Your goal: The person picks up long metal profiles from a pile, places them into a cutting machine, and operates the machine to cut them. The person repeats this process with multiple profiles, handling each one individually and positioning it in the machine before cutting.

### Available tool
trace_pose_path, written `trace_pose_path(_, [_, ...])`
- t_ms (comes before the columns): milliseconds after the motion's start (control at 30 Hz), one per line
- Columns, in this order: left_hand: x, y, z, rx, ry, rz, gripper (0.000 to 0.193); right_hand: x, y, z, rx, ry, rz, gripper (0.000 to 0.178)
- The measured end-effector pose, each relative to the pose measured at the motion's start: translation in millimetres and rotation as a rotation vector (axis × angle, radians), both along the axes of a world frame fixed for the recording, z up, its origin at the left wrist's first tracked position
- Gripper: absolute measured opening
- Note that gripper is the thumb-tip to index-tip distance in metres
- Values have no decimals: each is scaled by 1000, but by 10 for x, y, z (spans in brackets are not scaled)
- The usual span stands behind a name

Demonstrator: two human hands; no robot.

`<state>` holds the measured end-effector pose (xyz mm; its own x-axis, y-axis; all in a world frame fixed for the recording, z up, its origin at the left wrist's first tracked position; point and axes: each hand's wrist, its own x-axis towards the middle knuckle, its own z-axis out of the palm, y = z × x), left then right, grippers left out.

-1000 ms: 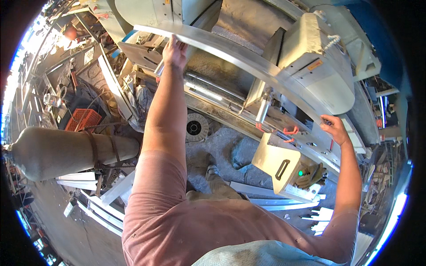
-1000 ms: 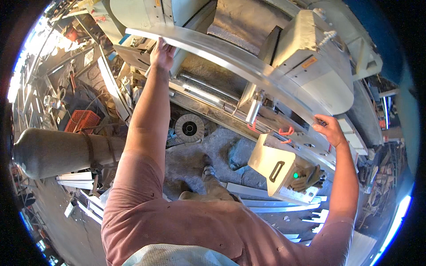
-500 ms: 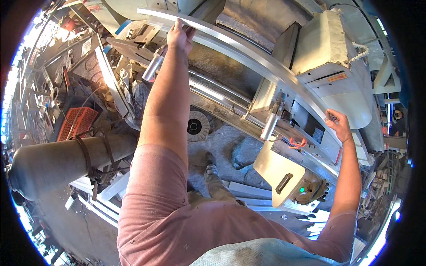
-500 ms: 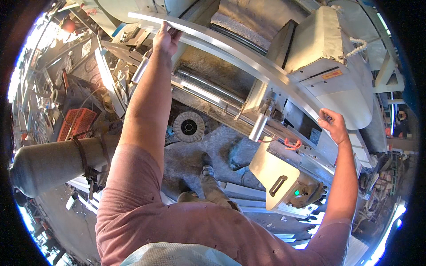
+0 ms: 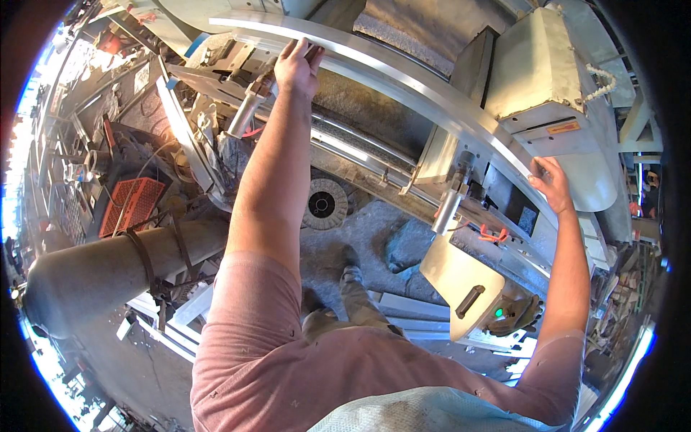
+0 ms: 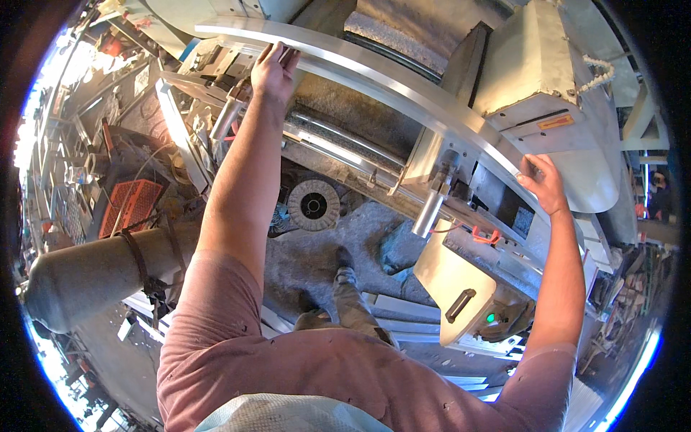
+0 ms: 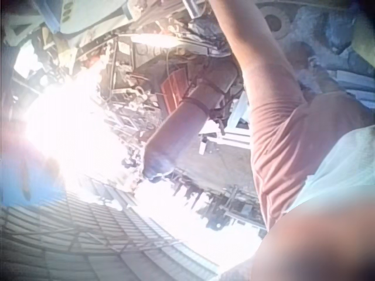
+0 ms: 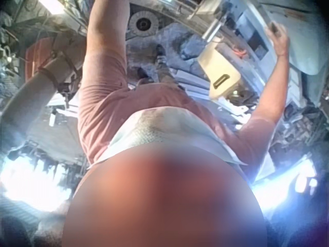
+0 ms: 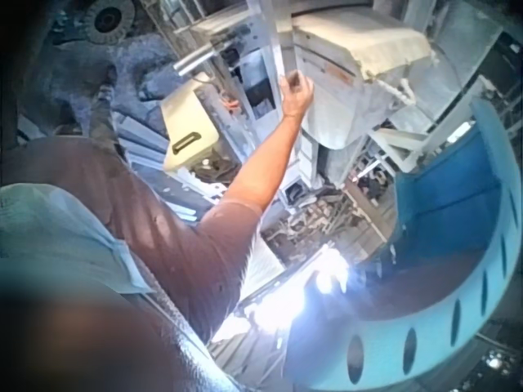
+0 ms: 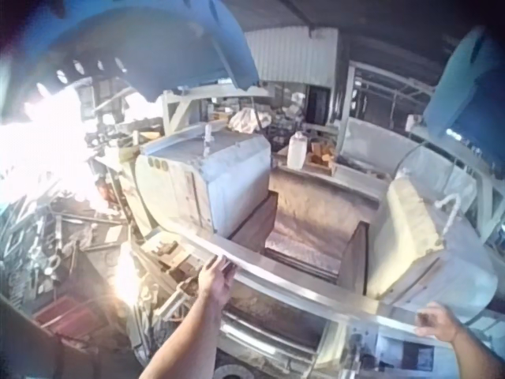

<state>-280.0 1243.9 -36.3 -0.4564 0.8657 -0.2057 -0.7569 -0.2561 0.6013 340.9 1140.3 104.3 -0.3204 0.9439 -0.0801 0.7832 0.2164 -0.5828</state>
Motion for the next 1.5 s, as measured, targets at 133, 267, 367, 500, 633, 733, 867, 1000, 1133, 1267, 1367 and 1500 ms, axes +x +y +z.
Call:
trace_pose_path(133, [151, -72, -20, -19, 4, -7, 28, -85, 62, -112, 73, -20, 27, 58])
trace_pose_path(267, [166, -71, 3, -148, 75, 16, 19, -170, 101, -257, 231, -83, 21, 56])
trace_pose_path(367, [119, -60, 7, -206, 139, 13, 16, -209, 126, -349, 283, -102, 10, 55])
trace_pose_path(500, [56, -27, -40, -245, 136, -23, 18, -258, 143, -447, 356, -134, -18, 53])
trace_pose_path(633, [19, 1, -143, -276, 78, -66, 20, -313, 142, -559, 423, -123, -41, 53])
trace_pose_path(733, [-10, -22, -276, -125, -12, -107, 22, -334, 170, -670, 506, -197, -26, 55])
trace_pose_path(867, [-111, 46, -411, -91, 33, -246, 22, -245, 149, -724, 508, -238, -10, 59])
trace_pose_path(1000, [-184, 89, -439, -257, 146, -244, 28, -273, 111, -706, 502, -265, -57, 59])
trace_pose_path(1133, [-165, 87, -472, -317, 172, -220, 28, -314, 72, -695, 492, -260, -87, 58])
trace_pose_path(1267, [-166, 83, -506, -284, 177, -251, 28, -279, 53, -696, 489, -251, -88, 57])
trace_pose_path(1367, [-155, 83, -541, -328, 187, -244, 28, -267, 47, -733, 516, -246, -81, 56])
trace_pose_path(1500, [-139, 71, -561, -326, 185, -270, 30, -299, 13, -791, 592, -316, -110, 56])
